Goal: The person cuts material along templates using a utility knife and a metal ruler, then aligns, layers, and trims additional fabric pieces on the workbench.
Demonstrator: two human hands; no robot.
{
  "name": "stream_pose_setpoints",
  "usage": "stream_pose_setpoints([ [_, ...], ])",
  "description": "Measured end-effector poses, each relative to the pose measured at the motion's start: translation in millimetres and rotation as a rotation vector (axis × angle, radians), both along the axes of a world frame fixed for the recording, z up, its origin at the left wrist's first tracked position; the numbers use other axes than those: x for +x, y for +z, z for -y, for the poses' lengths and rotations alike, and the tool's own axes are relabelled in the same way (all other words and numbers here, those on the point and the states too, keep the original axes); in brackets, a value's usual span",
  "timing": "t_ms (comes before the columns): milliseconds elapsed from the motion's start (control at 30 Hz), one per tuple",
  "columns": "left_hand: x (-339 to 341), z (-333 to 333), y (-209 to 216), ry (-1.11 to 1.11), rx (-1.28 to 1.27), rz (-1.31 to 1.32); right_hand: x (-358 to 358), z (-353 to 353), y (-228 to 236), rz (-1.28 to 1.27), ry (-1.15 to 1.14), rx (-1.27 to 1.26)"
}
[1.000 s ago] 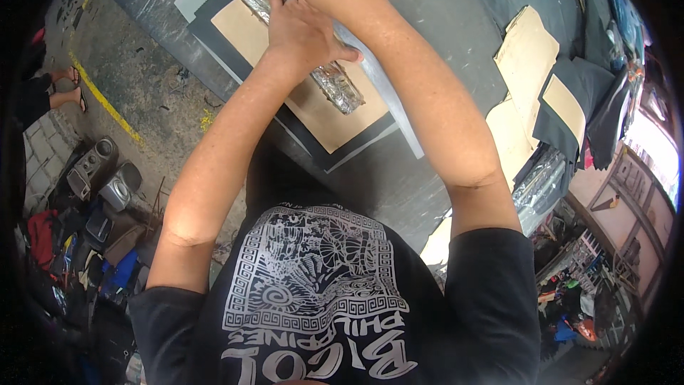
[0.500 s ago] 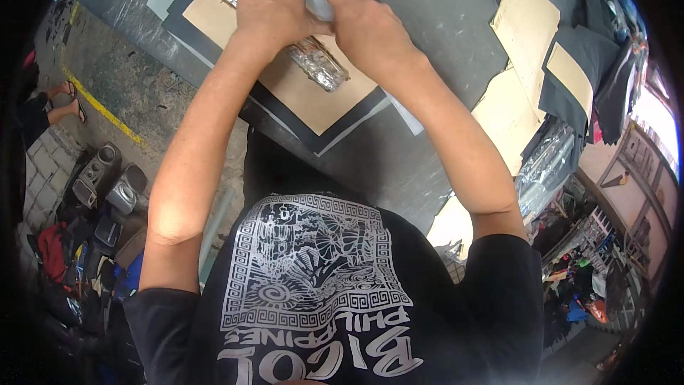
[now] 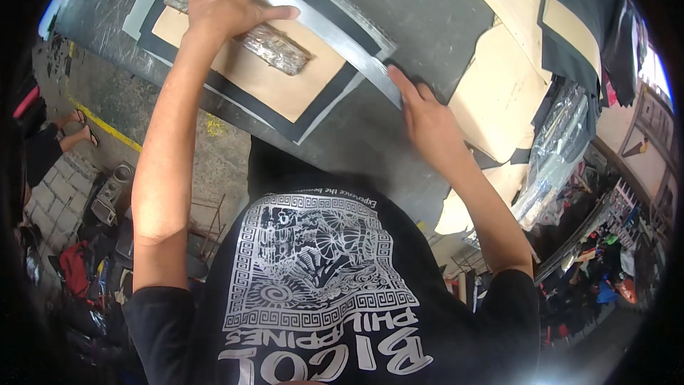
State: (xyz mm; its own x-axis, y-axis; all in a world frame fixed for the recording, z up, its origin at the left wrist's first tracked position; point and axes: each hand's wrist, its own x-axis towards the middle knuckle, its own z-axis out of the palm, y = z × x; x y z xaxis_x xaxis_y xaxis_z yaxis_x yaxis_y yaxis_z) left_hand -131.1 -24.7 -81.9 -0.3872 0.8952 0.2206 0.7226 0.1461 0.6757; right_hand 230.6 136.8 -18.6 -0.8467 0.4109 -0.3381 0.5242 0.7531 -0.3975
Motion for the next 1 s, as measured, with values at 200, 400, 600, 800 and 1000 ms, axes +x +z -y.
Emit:
stream_pose_setpoints([
  [200,44.1,41.2,93.8,-0.029,-0.192,-0.124,97.6,12.3,42.2,-0.158,0.008,-0.055],
  [400,51.2,-19.0,73.3,0.237,-1.067,-0.476,32.0,23.9,16.8,-0.292,-0.012,0.016],
  [600,24.5,40.6,42.7,0.329,-0.317,-0.157,10.0,19.4,27.6,-0.105,-0.166,-0.114],
  [800,-15.4,149.3,35.5,0.481,0.038,-0.208,-2.6,39.3,29.4,-0.273,-0.046,0.072],
  [1000,-36.6,196.5,15.9,0.613,0.08,-0.092,-22.6,107.9,59.8,-0.271,-0.432,0.072],
])
